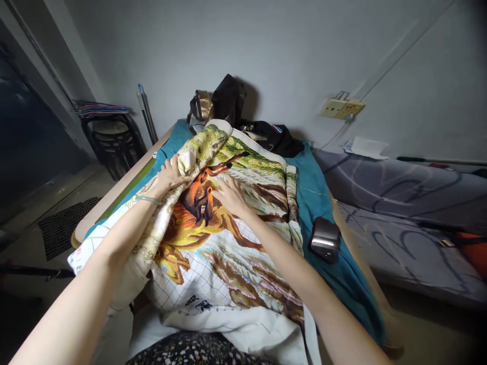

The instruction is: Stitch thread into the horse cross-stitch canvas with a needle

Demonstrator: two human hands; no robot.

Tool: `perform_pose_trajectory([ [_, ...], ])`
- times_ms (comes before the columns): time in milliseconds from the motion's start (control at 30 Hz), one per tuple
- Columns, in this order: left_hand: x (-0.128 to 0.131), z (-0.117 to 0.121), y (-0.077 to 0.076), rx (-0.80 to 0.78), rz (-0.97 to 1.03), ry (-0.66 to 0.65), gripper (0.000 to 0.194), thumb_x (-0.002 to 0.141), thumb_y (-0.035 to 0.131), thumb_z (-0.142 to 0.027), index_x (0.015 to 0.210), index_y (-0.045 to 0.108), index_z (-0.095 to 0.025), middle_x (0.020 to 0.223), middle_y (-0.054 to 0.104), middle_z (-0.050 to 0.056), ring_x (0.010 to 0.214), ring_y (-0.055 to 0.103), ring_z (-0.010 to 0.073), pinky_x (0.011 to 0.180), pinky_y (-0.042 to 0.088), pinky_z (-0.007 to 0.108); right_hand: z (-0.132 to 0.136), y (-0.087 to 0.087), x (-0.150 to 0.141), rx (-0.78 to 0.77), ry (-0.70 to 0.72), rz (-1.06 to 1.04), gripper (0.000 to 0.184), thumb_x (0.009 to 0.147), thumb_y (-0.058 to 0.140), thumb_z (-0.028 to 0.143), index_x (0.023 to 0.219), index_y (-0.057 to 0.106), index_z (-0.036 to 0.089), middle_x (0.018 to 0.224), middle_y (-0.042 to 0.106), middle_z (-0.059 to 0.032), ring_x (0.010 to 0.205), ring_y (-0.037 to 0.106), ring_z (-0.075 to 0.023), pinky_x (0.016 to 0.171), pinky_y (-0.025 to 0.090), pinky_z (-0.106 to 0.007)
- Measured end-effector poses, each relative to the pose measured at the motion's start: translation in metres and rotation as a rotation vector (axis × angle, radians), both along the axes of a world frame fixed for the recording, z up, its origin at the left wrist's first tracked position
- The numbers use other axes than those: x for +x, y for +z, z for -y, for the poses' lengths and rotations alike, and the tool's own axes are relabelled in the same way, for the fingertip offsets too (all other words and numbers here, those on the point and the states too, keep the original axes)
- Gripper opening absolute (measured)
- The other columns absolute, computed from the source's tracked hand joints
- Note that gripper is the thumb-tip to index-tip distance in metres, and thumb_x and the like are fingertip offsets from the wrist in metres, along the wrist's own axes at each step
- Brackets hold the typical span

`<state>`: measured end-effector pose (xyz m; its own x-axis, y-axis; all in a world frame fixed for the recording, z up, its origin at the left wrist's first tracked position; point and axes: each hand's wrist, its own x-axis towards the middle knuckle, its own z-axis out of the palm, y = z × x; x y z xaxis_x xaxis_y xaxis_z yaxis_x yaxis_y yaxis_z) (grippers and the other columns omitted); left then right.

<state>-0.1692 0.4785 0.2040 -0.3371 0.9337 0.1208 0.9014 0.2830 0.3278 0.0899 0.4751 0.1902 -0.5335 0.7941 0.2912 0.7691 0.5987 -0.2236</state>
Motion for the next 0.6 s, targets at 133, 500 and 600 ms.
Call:
perform_pose_trajectory([
  [133,0.021,0.003,-0.005,-0.092,-0.131,-0.084,0.099,0.069,0.063,-0.071,0.149,0.029,-0.023,0.150,0.035,0.023,0.133,0.037,0.0442,0.102,0.037,0.058,-0.022,-0.028,-0.064,-0.059,0.065,0.062,0.071,0.096,0.039,0.058,0.148,0.037,0.010,0.157,0.026,-0.0236,0.147,0.021,-0.0368,0.117,0.014,-0.057],
  [500,-0.031,-0.008,0.042,0.276,0.580,-0.284,0.065,0.085,0.047,-0.063,0.114,0.060,-0.005,0.107,0.069,0.020,0.097,0.064,0.0292,0.087,0.050,0.041,-0.048,-0.010,-0.103,-0.602,0.106,-0.839,0.066,0.097,0.027,0.060,0.143,0.039,0.015,0.139,0.057,-0.0135,0.128,0.053,-0.0214,0.104,0.045,-0.040],
  [600,-0.051,-0.004,0.087,0.272,0.424,-0.293,0.078,0.079,0.054,-0.069,0.124,0.055,-0.005,0.110,0.067,0.019,0.101,0.062,0.0314,0.090,0.049,0.046,-0.047,0.016,-0.137,-0.848,0.185,-1.179,0.059,0.092,0.041,0.064,0.124,0.054,0.016,0.111,0.071,-0.0112,0.108,0.065,-0.0226,0.089,0.055,-0.038],
])
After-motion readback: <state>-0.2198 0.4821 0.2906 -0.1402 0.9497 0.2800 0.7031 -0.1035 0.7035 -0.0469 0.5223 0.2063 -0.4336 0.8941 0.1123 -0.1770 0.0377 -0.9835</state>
